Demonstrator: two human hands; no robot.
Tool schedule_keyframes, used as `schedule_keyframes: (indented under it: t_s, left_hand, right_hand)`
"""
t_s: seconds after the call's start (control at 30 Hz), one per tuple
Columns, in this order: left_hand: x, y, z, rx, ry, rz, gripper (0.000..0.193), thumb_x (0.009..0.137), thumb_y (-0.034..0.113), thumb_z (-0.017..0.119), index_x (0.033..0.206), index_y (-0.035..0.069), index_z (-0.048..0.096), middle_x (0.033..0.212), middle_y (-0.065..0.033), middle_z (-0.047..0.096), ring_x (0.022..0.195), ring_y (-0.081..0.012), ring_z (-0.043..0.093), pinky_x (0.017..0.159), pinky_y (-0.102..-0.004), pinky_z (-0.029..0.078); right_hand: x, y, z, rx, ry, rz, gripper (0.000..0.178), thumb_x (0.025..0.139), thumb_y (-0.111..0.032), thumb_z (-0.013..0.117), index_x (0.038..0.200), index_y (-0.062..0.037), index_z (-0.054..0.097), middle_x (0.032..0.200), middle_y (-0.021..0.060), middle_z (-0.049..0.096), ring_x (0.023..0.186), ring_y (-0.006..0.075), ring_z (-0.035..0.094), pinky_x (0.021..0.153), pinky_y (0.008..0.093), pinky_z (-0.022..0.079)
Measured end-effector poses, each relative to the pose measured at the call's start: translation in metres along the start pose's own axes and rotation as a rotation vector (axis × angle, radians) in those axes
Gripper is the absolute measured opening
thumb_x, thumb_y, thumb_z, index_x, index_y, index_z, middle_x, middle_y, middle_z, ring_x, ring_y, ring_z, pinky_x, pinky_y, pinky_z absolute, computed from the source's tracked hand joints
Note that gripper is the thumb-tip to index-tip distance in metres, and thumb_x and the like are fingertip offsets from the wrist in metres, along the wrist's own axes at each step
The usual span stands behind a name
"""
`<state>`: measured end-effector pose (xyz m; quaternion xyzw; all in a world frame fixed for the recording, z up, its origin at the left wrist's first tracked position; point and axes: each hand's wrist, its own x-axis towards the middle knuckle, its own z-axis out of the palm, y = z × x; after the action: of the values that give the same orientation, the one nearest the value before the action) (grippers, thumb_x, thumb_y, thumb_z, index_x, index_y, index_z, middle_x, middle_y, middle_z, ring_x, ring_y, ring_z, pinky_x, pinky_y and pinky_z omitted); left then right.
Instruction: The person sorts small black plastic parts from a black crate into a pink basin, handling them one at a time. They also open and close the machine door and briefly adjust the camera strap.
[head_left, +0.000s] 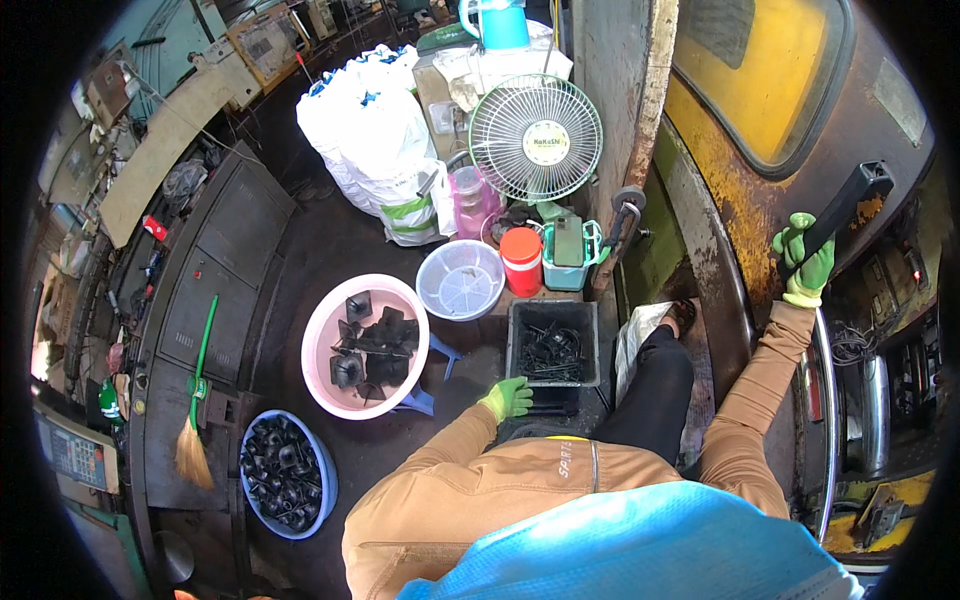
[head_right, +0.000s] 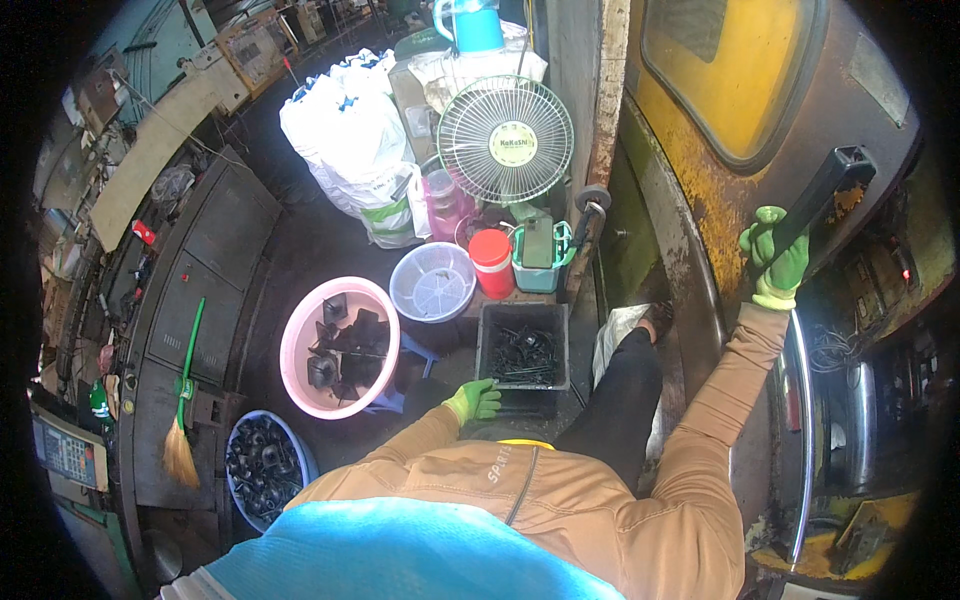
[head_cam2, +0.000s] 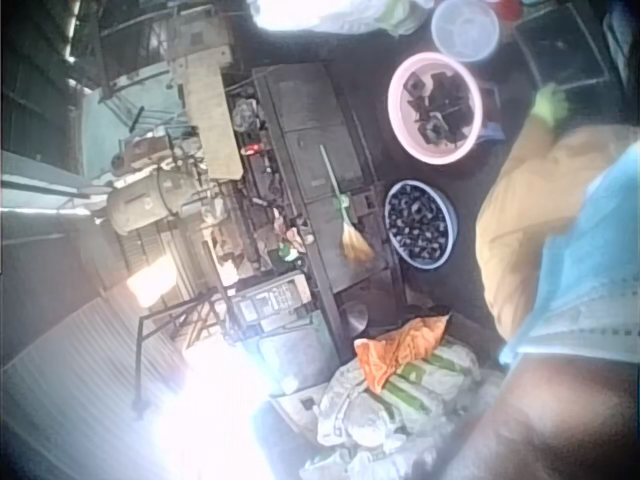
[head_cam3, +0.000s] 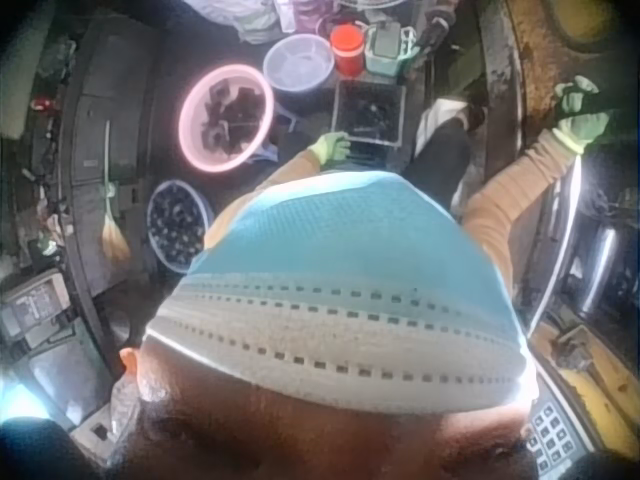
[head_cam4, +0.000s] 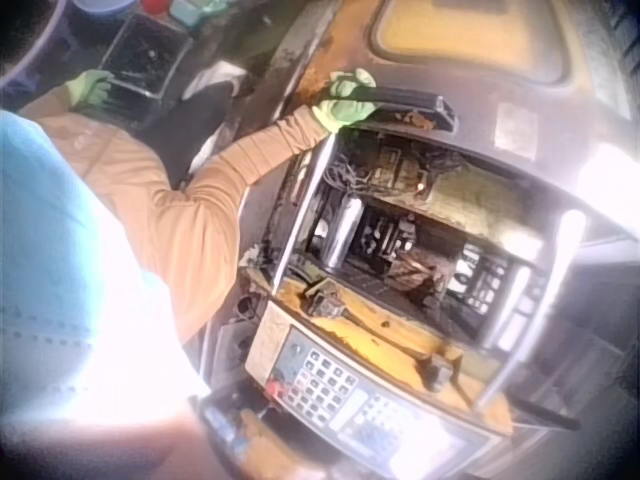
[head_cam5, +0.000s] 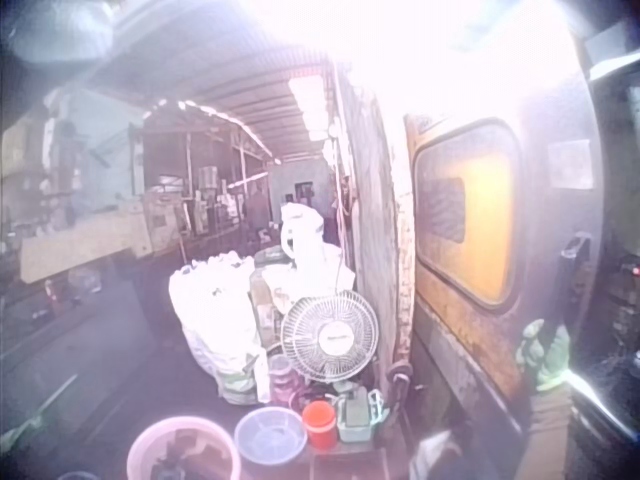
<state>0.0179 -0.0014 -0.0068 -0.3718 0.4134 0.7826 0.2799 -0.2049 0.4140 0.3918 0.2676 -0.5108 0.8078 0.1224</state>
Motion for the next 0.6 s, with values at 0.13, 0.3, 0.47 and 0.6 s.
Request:
schedule_keyframes:
  t_s: [0.13,0.3,0.47,0.6]
  left_hand:
    - [0.006,-0.003,-0.007,-0.05,-0.083,-0.02,0.031,0.09,0.036,0.049,0.107,0.01,0.053,0.107,-0.0066,0.059,0.085,-0.0262,0.059,0.071,-0.0433,0.049]
    - [0.006,0.006,-0.004,-0.01,-0.022,-0.002,0.033,0.09,0.037,0.049,0.108,0.009,0.053,0.107,-0.0063,0.059,0.085,-0.0257,0.059,0.07,-0.0431,0.049]
    - [-0.003,0.011,0.002,0.015,0.003,0.015,0.039,0.09,0.037,0.049,0.115,0.007,0.051,0.116,-0.0086,0.057,0.092,-0.0281,0.058,0.074,-0.0446,0.049]
    - [-0.002,0.01,0.001,0.03,0.001,0.019,0.041,0.09,0.038,0.049,0.117,0.007,0.05,0.119,-0.0093,0.056,0.095,-0.0287,0.058,0.076,-0.0451,0.049]
  right_hand:
    - [-0.001,0.001,-0.002,0.002,0.021,0.007,0.054,0.096,-0.046,0.035,0.089,0.0012,0.06,0.045,-0.0037,0.033,0.039,0.011,0.033,0.046,0.0284,0.035]
    - [0.005,0.003,-0.004,0.016,-0.016,-0.001,0.054,0.096,-0.046,0.034,0.09,0.001,0.06,0.045,-0.0036,0.033,0.039,0.0111,0.031,0.047,0.0287,0.035]
    - [0.006,0.003,-0.004,0.096,-0.059,0.021,0.055,0.096,-0.047,0.033,0.09,0.0012,0.06,0.045,-0.0036,0.033,0.039,0.0112,0.032,0.047,0.029,0.035]
    - [0.006,0.003,-0.005,0.01,-0.018,0.006,0.056,0.096,-0.047,0.033,0.09,0.0015,0.06,0.045,-0.0036,0.033,0.039,0.0112,0.032,0.047,0.0292,0.036]
